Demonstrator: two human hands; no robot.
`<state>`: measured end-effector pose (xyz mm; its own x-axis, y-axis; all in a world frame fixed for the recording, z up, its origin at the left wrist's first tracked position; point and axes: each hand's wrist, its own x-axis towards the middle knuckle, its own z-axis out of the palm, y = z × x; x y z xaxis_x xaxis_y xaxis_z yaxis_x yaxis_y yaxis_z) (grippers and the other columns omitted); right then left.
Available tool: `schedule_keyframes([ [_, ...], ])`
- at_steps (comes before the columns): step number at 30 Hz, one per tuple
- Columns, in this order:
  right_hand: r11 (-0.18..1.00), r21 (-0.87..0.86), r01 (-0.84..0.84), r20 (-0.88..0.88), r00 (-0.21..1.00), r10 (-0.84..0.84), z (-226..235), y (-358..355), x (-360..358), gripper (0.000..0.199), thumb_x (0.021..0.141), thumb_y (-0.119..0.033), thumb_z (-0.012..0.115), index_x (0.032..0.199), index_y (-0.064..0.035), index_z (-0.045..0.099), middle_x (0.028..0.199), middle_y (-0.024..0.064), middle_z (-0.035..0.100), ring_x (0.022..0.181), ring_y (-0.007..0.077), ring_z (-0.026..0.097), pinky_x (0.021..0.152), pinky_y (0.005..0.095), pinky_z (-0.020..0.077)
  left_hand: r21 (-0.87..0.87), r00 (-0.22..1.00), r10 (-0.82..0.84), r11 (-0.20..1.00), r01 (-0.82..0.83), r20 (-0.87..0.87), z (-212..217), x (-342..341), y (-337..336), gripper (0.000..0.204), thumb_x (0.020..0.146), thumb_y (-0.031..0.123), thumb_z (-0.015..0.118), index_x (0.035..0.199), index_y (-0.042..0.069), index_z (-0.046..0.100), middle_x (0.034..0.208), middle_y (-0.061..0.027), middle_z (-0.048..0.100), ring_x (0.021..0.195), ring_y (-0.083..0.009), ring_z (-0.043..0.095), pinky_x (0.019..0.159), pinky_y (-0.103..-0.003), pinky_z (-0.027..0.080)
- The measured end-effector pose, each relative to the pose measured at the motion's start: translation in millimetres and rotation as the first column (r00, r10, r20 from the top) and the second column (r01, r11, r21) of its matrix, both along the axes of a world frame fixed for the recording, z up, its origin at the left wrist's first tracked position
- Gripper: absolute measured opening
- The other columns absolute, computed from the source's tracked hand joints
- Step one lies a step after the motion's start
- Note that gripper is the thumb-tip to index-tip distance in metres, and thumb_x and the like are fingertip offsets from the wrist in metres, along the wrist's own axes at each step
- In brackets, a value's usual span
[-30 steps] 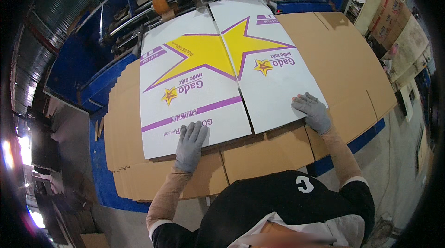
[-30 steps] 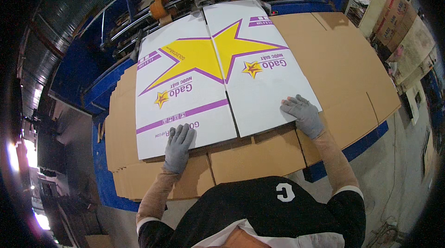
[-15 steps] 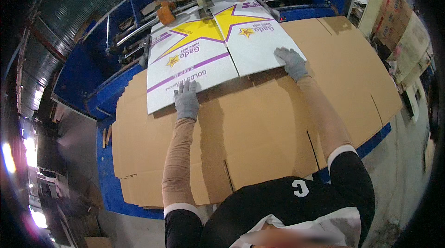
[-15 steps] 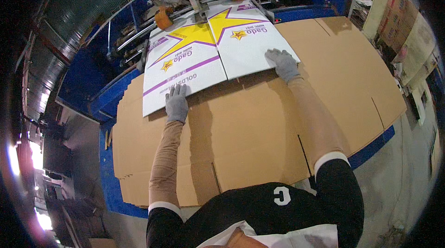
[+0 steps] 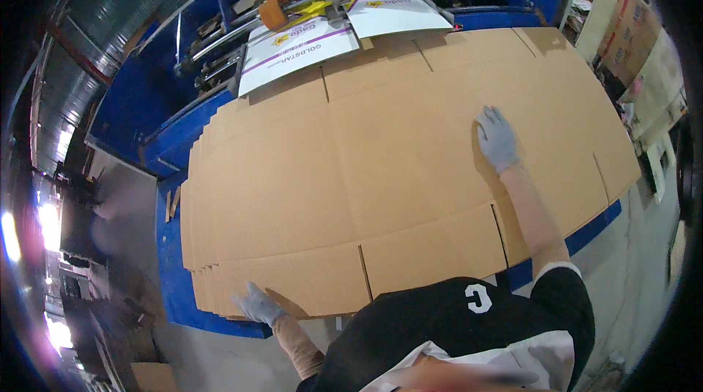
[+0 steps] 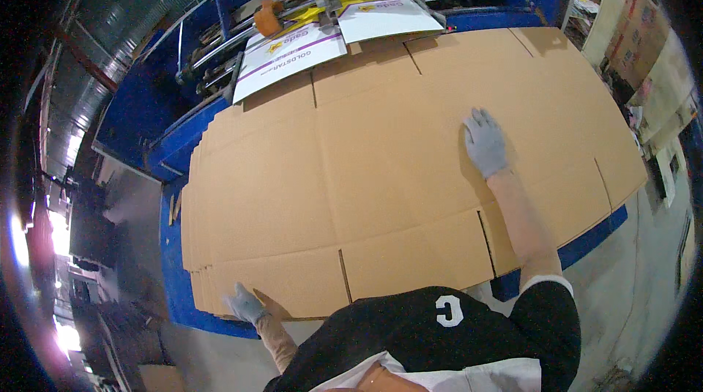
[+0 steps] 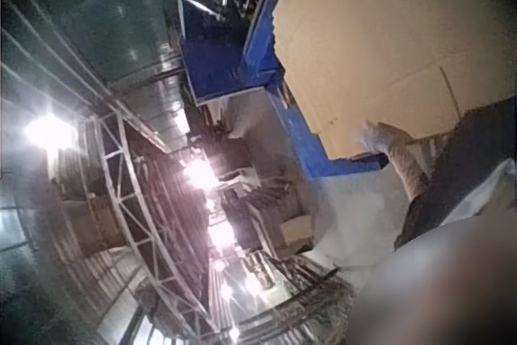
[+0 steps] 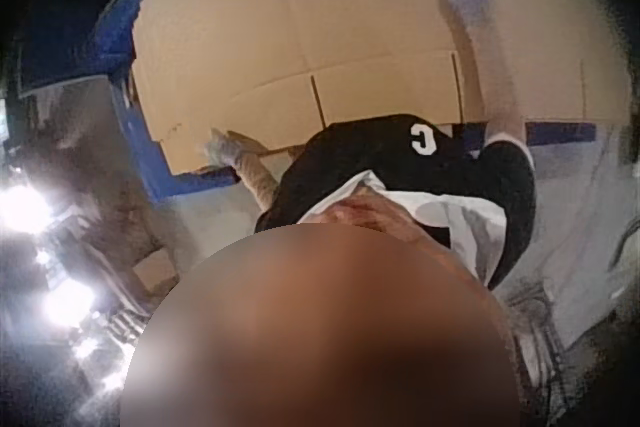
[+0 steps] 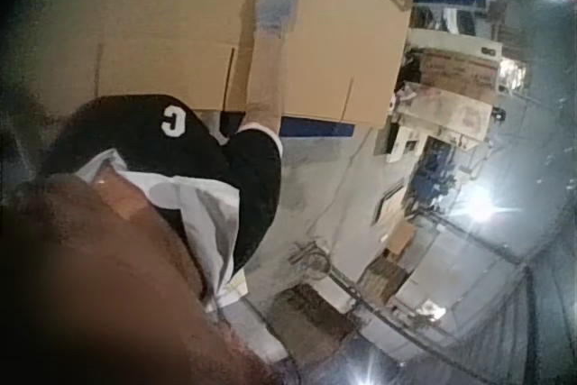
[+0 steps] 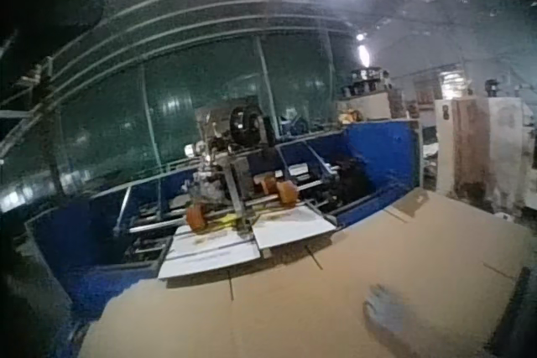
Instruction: The person repeatedly picks up printed cardboard sheets from a conveyor and stacks them on a worktable. The sheets feature a yellow star and purple branding. The person aligns each sheet by hand and places it on the growing stack.
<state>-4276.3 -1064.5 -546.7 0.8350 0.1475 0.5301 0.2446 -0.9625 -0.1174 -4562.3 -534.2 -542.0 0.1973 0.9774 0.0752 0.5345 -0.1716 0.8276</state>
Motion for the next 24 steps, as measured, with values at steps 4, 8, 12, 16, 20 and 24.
schedule_keyframes([
  [4,0.995,0.097,-0.014,-0.024,1.000,0.017,3.3,-2.0,-66.2,0.024,0.085,-0.012,0.058,0.108,-0.0084,0.061,0.126,0.0154,0.056,0.122,0.0362,0.048,0.101,0.0439,0.0407,0.041,0.993,0.027,0.999,-0.032,0.113,0.9,-22.2,-13.1,0.057,0.086,0.014,0.059,0.130,-0.014,0.037,0.129,-0.0260,0.049,0.113,-0.0325,0.052,0.094,-0.037,0.044],
  [8,0.988,0.156,-0.010,-0.037,0.999,0.016,0.6,-11.8,-114.6,0.020,0.086,-0.011,0.057,0.104,-0.0049,0.062,0.124,0.0178,0.057,0.120,0.0373,0.049,0.101,0.0428,0.0412,-0.115,0.635,0.048,0.991,0.066,0.771,3.6,-36.8,-7.5,0.050,0.086,0.016,0.058,0.128,-0.007,0.043,0.122,-0.0190,0.053,0.105,-0.0254,0.054,0.093,-0.034,0.043],
  [12,0.939,0.286,0.191,-0.142,0.977,-0.156,6.6,-15.8,-147.9,0.021,0.088,-0.013,0.056,0.105,-0.0020,0.063,0.124,0.0201,0.057,0.119,0.0363,0.051,0.102,0.0416,0.0407,-0.350,0.500,0.314,0.937,-0.025,0.807,11.8,-65.1,2.4,0.050,0.089,0.027,0.053,0.130,0.001,0.042,0.125,-0.0103,0.051,0.113,-0.0215,0.050,0.097,-0.035,0.039],
  [16,0.926,0.353,0.136,-0.155,0.984,-0.086,23.2,-1.0,-160.4,0.023,0.089,-0.016,0.057,0.105,-0.0007,0.064,0.122,0.0202,0.059,0.117,0.0347,0.053,0.101,0.0400,0.0414,-0.507,0.255,0.445,0.810,0.293,0.858,24.4,-80.7,2.1,0.055,0.089,0.029,0.054,0.133,0.002,0.038,0.126,-0.0098,0.049,0.114,-0.0235,0.049,0.100,-0.038,0.038],
  [20,0.856,0.513,0.066,-0.174,0.984,0.029,48.2,25.6,-157.5,0.024,0.090,-0.020,0.058,0.102,-0.0010,0.065,0.112,0.0180,0.064,0.105,0.0293,0.061,0.090,0.0348,0.0478,-0.429,0.479,0.142,0.704,0.566,0.866,37.8,-74.5,-23.5,0.058,0.084,0.019,0.061,0.134,0.001,0.038,0.126,-0.0100,0.048,0.112,-0.0246,0.050,0.097,-0.039,0.041],
  [24,0.456,0.856,0.243,-0.383,0.891,0.244,76.2,44.5,-158.8,0.027,0.093,-0.027,0.055,0.095,-0.0025,0.066,0.083,0.0108,0.067,0.071,0.0170,0.064,0.063,0.0266,0.0508,-0.241,0.625,-0.167,0.823,0.514,0.762,81.1,-74.2,-39.8,0.053,0.078,0.007,0.064,0.127,-0.001,0.046,0.118,-0.0113,0.054,0.105,-0.0224,0.054,0.089,-0.036,0.046],
])
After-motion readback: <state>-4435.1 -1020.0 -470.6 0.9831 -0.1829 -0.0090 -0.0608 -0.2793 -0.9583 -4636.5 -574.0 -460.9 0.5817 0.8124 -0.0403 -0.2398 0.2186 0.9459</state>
